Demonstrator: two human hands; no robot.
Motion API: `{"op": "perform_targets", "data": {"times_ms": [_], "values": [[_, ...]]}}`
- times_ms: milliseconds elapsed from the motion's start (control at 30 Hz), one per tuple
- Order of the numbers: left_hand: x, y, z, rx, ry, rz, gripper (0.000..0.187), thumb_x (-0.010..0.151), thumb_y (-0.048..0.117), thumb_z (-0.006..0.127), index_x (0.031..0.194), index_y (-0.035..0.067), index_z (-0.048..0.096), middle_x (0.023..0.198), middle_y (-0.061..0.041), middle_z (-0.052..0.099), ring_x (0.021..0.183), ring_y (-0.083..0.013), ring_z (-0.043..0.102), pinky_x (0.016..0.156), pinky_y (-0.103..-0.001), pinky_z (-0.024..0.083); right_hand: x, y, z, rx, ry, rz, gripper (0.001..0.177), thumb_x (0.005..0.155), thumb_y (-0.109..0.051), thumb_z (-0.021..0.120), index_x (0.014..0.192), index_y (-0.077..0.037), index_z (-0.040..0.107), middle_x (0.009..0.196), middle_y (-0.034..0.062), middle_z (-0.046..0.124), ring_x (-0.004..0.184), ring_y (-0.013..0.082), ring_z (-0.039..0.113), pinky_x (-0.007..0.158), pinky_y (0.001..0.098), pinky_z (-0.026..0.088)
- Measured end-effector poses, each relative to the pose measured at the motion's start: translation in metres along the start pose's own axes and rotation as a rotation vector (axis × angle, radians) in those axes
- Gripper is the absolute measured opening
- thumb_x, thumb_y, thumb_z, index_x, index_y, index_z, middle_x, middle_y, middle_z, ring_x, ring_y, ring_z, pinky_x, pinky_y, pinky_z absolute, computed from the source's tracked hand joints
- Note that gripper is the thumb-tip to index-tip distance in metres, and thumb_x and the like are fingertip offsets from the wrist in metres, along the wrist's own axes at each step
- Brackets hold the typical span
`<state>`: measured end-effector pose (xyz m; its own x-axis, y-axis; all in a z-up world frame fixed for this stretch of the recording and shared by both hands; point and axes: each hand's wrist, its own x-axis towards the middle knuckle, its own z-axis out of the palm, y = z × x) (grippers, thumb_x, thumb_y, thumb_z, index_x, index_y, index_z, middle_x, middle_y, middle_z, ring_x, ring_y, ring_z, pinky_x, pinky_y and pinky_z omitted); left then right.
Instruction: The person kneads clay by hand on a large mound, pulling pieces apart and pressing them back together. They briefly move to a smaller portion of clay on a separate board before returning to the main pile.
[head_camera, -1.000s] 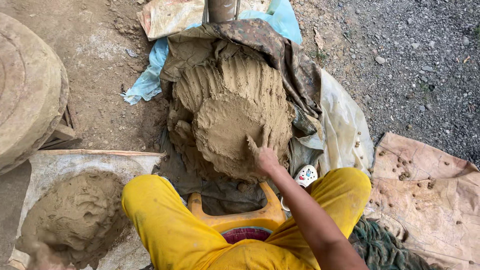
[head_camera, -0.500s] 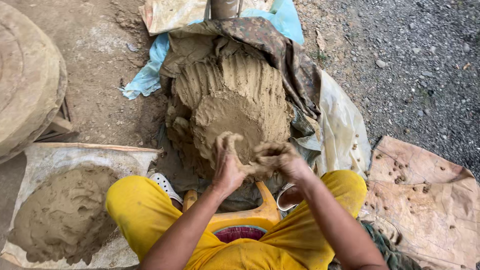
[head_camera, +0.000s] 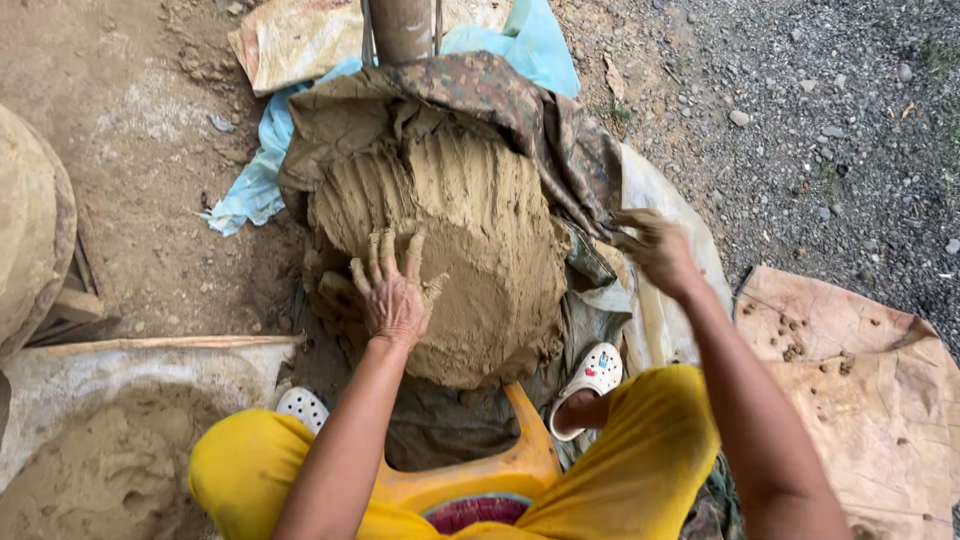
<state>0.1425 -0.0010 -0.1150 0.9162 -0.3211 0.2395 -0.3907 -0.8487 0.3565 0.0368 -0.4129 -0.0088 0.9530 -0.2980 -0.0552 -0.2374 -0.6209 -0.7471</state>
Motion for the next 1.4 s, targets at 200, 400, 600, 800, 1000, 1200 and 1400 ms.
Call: {"op": "perform_targets", "data": {"times_ms": [200,400,600,800,1000,1200,1400], "values": [[0.002,-0.024,0.036,0.321,0.228,0.138,0.089,0.089,0.073,0.058,0.162,0.035,0.023,0.165,-0.019,0.019,0.154,-0.0376,0.019,0.119,-0.071,0.016,0.182,-0.011,0.125,0.474,-0.033,-0.064,0.04,0.091,-0.023,0.066,0.13,-0.012,0.066,0.143,0.0077,0.061,0.131,0.0251,0.06,0.113,0.0393,0.053],[0.001,-0.029,0.047,0.258,0.359,0.187,0.086,0.094,0.075,0.052,0.164,0.032,0.026,0.156,-0.018,0.031,0.151,-0.0378,0.025,0.118,-0.069,0.022,0.314,0.008,0.097,-0.354,-0.175,0.083,0.041,0.091,-0.026,0.068,0.13,-0.013,0.067,0.141,0.0093,0.062,0.129,0.0253,0.06,0.11,0.0424,0.051],[0.011,0.0,0.014,0.093,0.275,0.066,0.066,0.082,0.063,0.062,0.138,0.03,0.052,0.144,-0.019,0.042,0.138,-0.0341,0.038,0.113,-0.07,0.02,0.308,-0.08,-0.015,-0.369,-0.505,0.032,0.042,0.091,-0.029,0.07,0.13,-0.013,0.067,0.139,0.0109,0.064,0.126,0.0256,0.061,0.108,0.0455,0.049],[0.136,0.085,0.036,-0.312,0.184,0.539,0.043,0.108,0.029,0.053,0.14,0.002,0.055,0.139,-0.02,0.061,0.131,-0.0339,0.058,0.118,-0.049,0.045,0.193,-0.033,0.031,0.495,-0.002,0.044,0.033,0.097,-0.029,0.071,0.119,-0.004,0.075,0.127,0.0168,0.076,0.121,0.0265,0.072,0.104,0.0401,0.058],[0.291,0.08,0.134,0.033,-0.616,0.326,0.051,0.098,0.044,0.048,0.129,0.006,0.061,0.131,-0.018,0.061,0.119,-0.0298,0.059,0.106,-0.046,0.047,0.22,0.063,0.168,0.806,-0.087,-0.045,0.025,0.101,-0.008,0.068,0.125,-0.003,0.073,0.126,0.0103,0.072,0.112,0.0159,0.065,0.098,0.0292,0.054],[0.307,0.078,0.19,0.067,-0.514,0.299,0.06,0.091,0.06,0.046,0.119,0.009,0.061,0.121,-0.016,0.062,0.111,-0.0326,0.059,0.093,-0.052,0.05,0.237,0.067,0.178,0.397,0.066,-0.335,0.038,0.107,-0.027,0.054,0.127,0.0,0.068,0.129,0.0138,0.072,0.114,0.0236,0.067,0.101,0.0334,0.05],[0.27,0.105,0.131,0.001,-0.724,0.103,0.071,0.101,0.074,0.034,0.081,0.012,0.061,0.089,-0.008,0.058,0.087,-0.0235,0.052,0.084,-0.044,0.041,0.194,0.06,0.171,0.308,-0.002,-0.18,0.042,0.103,-0.031,0.052,0.123,0.003,0.066,0.127,0.0172,0.072,0.112,0.0257,0.065,0.101,0.0368,0.049]]}}
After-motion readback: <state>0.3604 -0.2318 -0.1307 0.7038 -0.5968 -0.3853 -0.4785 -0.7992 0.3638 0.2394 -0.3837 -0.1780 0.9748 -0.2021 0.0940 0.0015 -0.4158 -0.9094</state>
